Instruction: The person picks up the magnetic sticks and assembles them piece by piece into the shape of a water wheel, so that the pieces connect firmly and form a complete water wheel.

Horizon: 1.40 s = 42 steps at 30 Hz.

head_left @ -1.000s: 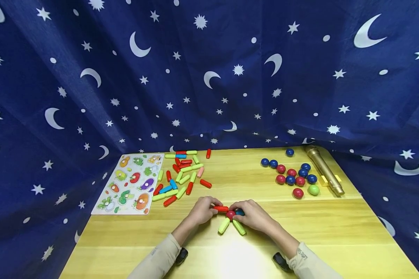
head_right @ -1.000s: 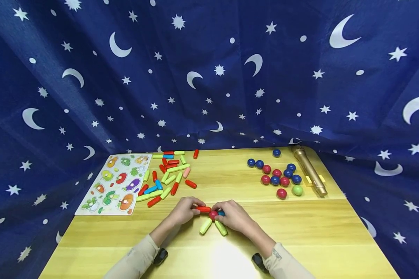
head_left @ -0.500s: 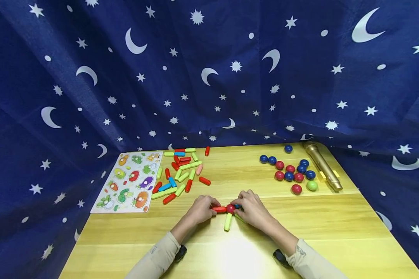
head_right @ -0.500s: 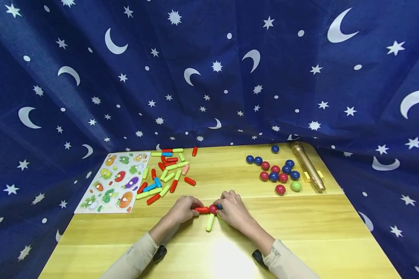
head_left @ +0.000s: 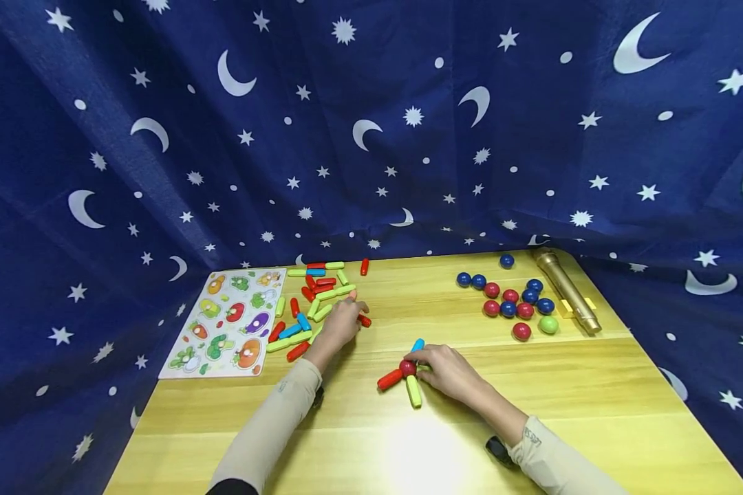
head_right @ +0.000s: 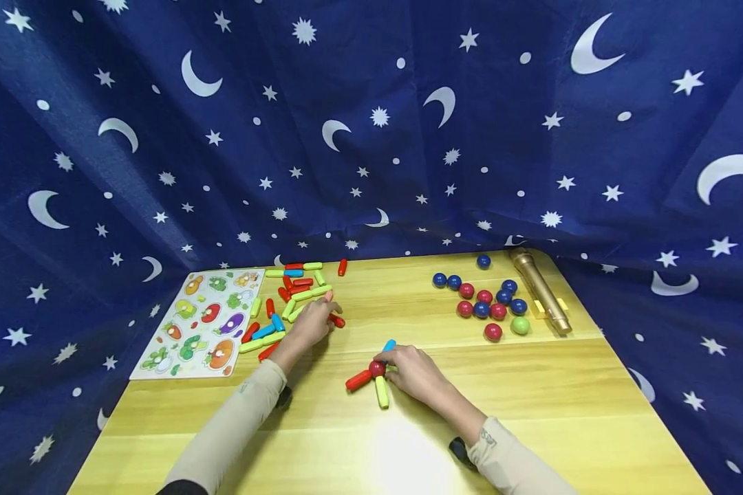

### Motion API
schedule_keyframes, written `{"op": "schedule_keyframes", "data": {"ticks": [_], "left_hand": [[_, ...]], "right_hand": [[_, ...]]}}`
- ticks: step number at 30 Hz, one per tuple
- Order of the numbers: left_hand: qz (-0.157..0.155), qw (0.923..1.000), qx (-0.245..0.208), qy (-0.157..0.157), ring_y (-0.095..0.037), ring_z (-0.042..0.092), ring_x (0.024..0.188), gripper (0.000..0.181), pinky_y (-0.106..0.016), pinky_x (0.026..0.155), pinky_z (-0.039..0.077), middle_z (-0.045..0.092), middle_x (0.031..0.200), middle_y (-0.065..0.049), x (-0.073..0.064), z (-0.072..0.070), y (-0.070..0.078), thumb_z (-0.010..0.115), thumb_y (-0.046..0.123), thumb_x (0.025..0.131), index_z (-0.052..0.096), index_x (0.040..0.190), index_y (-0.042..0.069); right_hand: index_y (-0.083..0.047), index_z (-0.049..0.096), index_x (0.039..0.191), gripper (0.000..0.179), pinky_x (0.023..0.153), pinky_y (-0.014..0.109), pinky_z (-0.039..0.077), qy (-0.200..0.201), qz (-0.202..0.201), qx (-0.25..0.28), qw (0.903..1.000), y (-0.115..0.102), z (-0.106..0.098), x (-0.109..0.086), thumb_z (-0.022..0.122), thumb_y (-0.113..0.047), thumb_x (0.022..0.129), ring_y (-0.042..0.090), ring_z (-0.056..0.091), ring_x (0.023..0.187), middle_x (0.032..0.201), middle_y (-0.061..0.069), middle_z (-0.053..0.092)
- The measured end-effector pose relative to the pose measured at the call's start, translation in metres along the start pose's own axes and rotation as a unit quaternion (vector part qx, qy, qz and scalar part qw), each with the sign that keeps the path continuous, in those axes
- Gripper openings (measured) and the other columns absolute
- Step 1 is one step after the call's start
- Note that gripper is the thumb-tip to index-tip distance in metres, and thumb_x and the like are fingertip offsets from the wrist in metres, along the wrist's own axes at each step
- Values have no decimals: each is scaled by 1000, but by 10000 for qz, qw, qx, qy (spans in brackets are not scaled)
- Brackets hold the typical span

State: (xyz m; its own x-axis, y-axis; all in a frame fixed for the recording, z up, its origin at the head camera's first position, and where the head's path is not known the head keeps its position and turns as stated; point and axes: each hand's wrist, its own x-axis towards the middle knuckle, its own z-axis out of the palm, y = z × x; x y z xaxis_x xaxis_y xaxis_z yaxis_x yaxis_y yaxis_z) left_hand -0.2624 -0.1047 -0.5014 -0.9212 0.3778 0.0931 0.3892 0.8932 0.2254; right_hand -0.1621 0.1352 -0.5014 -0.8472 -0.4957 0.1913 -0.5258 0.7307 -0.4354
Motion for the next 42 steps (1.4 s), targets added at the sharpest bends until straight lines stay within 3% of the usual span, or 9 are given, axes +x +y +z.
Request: {"op": "schedule_keyframes", "data": {"ticks": [3, 7, 9, 12, 17, 19, 21, 30, 42], "left_hand": [[4, 9981, 613, -107, -30, 64, 89, 28, -39, 68, 55, 68, 107, -8, 14, 9, -10, 80, 15, 80, 73, 107, 21], [259, 9966, 704, -346, -26, 63, 86, 25, -39, 71, 54, 67, 96, -5, 15, 15, -11, 81, 26, 79, 73, 101, 19], [351, 9981, 338, -373, -21, 62, 81, 25, -35, 69, 52, 64, 91, -4, 11, 13, -6, 81, 26, 80, 69, 99, 15], [308, 9930, -1018, -517, -15, 60, 74, 25, -28, 66, 50, 64, 86, -2, 3, 7, 4, 79, 22, 81, 63, 98, 12], [32, 9318, -3426, -1201, -14, 59, 71, 27, -27, 63, 48, 65, 87, -6, -16, -3, 20, 69, 19, 90, 61, 115, 10], [82, 9161, -3767, -1371, -13, 58, 72, 27, -25, 64, 47, 67, 87, -9, -22, -3, 25, 66, 18, 92, 63, 117, 7], [139, 9096, -3888, -1458, -11, 58, 73, 23, -24, 65, 47, 70, 87, -8, -26, -1, 28, 68, 18, 91, 66, 111, 6], [147, 9047, -3998, -1466, -5, 60, 68, 16, -19, 64, 46, 72, 82, -6, -39, 12, 26, 78, 12, 82, 65, 89, 5], [596, 9511, -2648, -1477, -2, 59, 77, 18, -19, 71, 47, 71, 88, 3, -43, 12, 19, 78, 22, 83, 70, 96, 13]], "right_hand": [[-15, 72, 112, 32, 75, 37, 57, -98, 55, -9, 9999, 1, 1, 0, 77, -10, 81, 21, 71, 89, 101, 7, 74], [-15, 72, 113, 32, 71, 33, 56, -158, 45, 10, 9999, 3, 1, 0, 77, -12, 81, 18, 70, 84, 97, 5, 74], [-14, 72, 113, 32, 71, 32, 56, -148, 35, 21, 9999, 4, 1, 0, 77, -11, 81, 18, 70, 84, 97, 5, 74], [-14, 72, 113, 33, 71, 32, 56, -131, 55, 49, 9999, 5, -2, 0, 77, -11, 81, 17, 70, 84, 97, 5, 74], [-13, 72, 113, 32, 71, 33, 56, -174, 72, 119, 9998, 5, -5, 0, 76, -10, 82, 19, 71, 87, 101, 6, 75], [-13, 72, 113, 31, 71, 33, 56, -215, 70, 140, 9996, 6, -7, 0, 76, -10, 82, 20, 71, 89, 102, 6, 74], [-15, 72, 113, 30, 70, 31, 55, -255, 81, 162, 9995, 6, -8, 1, 76, -11, 83, 18, 70, 88, 101, 5, 75], [-11, 72, 110, 30, 72, 33, 56, -245, 100, 454, 9986, 7, -2, 2, 77, -9, 80, 20, 71, 85, 96, 5, 75], [-14, 73, 97, 16, 73, 30, 54, -230, 185, 488, 9984, 9, 0, 9, 76, -11, 82, 16, 68, 82, 90, 1, 73]]}}
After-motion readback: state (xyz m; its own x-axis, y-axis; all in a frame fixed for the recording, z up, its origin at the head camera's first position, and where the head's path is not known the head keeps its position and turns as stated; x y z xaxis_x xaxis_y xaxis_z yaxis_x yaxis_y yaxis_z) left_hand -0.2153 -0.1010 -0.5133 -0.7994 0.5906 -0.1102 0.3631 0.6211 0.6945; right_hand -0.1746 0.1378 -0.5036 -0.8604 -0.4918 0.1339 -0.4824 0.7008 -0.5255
